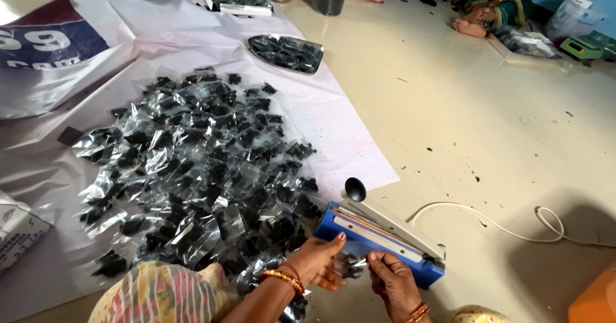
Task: Sealing small plastic bags containing components using a heat sealer.
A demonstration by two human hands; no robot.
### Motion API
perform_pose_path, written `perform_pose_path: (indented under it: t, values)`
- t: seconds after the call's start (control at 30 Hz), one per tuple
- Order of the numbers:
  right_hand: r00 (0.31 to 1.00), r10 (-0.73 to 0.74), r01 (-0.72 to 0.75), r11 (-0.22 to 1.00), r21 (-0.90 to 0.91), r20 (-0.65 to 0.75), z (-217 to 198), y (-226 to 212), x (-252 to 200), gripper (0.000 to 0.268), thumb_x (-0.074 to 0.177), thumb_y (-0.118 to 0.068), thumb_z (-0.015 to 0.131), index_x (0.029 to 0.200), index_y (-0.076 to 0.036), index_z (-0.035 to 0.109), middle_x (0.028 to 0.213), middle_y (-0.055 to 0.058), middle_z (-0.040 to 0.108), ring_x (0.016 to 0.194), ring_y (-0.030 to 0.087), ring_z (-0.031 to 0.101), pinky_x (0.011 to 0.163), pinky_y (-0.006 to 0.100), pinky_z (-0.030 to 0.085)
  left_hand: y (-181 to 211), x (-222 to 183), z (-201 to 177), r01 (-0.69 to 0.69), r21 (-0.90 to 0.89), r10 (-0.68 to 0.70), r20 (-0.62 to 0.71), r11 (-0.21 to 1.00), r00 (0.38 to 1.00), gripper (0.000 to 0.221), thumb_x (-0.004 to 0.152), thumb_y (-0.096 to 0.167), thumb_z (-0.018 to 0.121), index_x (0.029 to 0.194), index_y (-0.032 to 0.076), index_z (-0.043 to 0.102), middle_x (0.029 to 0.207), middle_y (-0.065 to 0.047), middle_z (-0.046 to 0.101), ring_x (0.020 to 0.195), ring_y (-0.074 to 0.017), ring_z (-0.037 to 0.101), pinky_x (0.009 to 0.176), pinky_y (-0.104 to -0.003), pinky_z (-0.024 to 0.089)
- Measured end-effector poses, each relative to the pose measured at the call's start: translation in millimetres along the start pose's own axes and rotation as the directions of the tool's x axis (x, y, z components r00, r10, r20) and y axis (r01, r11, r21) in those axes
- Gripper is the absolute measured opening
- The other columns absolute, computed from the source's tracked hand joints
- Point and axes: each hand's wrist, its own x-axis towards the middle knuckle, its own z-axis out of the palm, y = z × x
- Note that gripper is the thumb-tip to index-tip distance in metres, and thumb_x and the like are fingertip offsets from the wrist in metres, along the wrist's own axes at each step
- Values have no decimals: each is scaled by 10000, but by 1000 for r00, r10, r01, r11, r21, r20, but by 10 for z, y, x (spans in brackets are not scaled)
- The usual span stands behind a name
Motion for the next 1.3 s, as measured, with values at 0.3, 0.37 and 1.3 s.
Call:
perform_pose_path:
  t: [0.3, 0.37, 1.3]
  values:
    - [999, 5, 3, 990, 142, -50, 81, -22, 10, 289, 985, -252, 607, 1087, -8, 725, 712, -25, 458, 590, 83, 384, 447, 246, 266, -264, 325, -164, -23, -285, 73, 167, 958, 983, 165, 981, 36, 624, 1094, -82, 603, 1001, -208, 709, 896, -308, 795, 748, -415, 679]
    - [1000, -20, 21, 989, 143, -11, 74, -29, 16, 280, 984, -230, 591, 1102, -8, 714, 719, -14, 461, 594, 88, 398, 441, 245, 271, -286, 357, -170, -9, -272, 41, 109, 962, 993, 157, 969, 1, 623, 1108, -67, 601, 975, -193, 685, 889, -312, 784, 727, -412, 667]
    - [993, -32, 21, 995, 101, 111, -21, 59, 144, 242, 906, -64, 543, 1075, 31, 689, 650, 21, 461, 524, 99, 368, 422, 259, 269, -122, 179, -111, 5, -138, 7, 81, 990, 997, 230, 916, 58, 739, 1115, -10, 646, 958, -146, 746, 830, -222, 774, 692, -332, 641]
